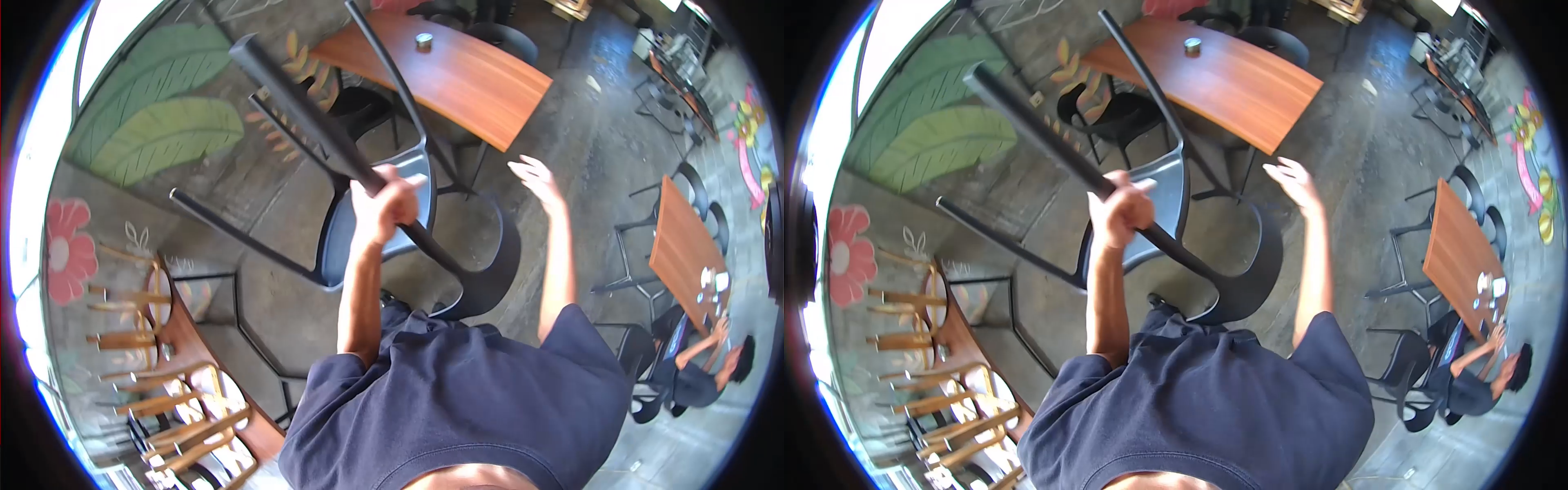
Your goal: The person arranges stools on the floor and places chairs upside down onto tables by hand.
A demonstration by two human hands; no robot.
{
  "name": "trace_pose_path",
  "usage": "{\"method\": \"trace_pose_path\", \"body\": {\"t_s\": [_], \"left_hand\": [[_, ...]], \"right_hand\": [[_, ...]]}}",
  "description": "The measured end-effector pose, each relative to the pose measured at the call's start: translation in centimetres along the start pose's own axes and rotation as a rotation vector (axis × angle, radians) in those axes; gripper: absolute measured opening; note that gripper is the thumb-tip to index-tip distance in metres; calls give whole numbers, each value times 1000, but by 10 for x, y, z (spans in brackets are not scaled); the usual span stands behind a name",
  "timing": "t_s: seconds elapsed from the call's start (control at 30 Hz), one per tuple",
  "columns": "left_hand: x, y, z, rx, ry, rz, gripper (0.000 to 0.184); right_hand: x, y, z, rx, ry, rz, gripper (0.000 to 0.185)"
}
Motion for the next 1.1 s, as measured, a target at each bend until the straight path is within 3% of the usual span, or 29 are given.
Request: {"method": "trace_pose_path", "body": {"t_s": [0.07,0.13,0.2,0.23,0.3,0.4,0.47,0.5,0.53,0.6,0.7,0.9,0.97,1.0,1.1], "left_hand": [[1,-28,-35,-154,-80,142,42],[9,-40,-57,-241,-144,171,45],[19,-45,-67,-358,-167,281,46],[21,-49,-66,-373,-182,313,48],[26,-54,-56,-438,-225,239,47],[22,-42,-31,-334,-376,115,49],[15,-29,-15,-289,-395,159,48],[6,-24,-10,-273,-448,147,48],[-1,-20,-4,-258,-501,144,48],[-18,-16,15,-230,-545,122,48],[-50,13,55,-301,-614,5,47],[-145,34,162,-226,-377,104,39],[-199,28,194,-185,-11,37,39],[-226,25,210,-164,172,-5,40],[-301,13,227,-157,3,-65,43]], "right_hand": [[-26,-23,-57,-7,34,55,92],[-70,-30,-103,-168,-45,191,92],[-83,-80,-137,-130,-209,171,96],[-90,-104,-139,65,-187,208,93],[-116,-109,-140,25,-135,285,84],[-125,-121,-126,235,633,345,63],[-148,-115,-102,430,893,384,61],[-178,-104,-95,359,674,478,54],[-192,-108,-102,-22,182,241,39],[-191,-127,-97,-208,-64,89,29],[-191,-159,-92,-287,98,125,27],[-132,-230,-83,-107,614,394,38],[-102,-235,-94,-47,558,411,35],[-97,-222,-102,-217,462,405,34],[-83,-166,-109,-409,240,274,27]]}}
Point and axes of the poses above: each hand's wrist, its own x-axis away from the middle knuckle, its own z-axis out of the back of the hand, y = z × x, the point moved 4 cm from there along -x, towards the middle knuckle
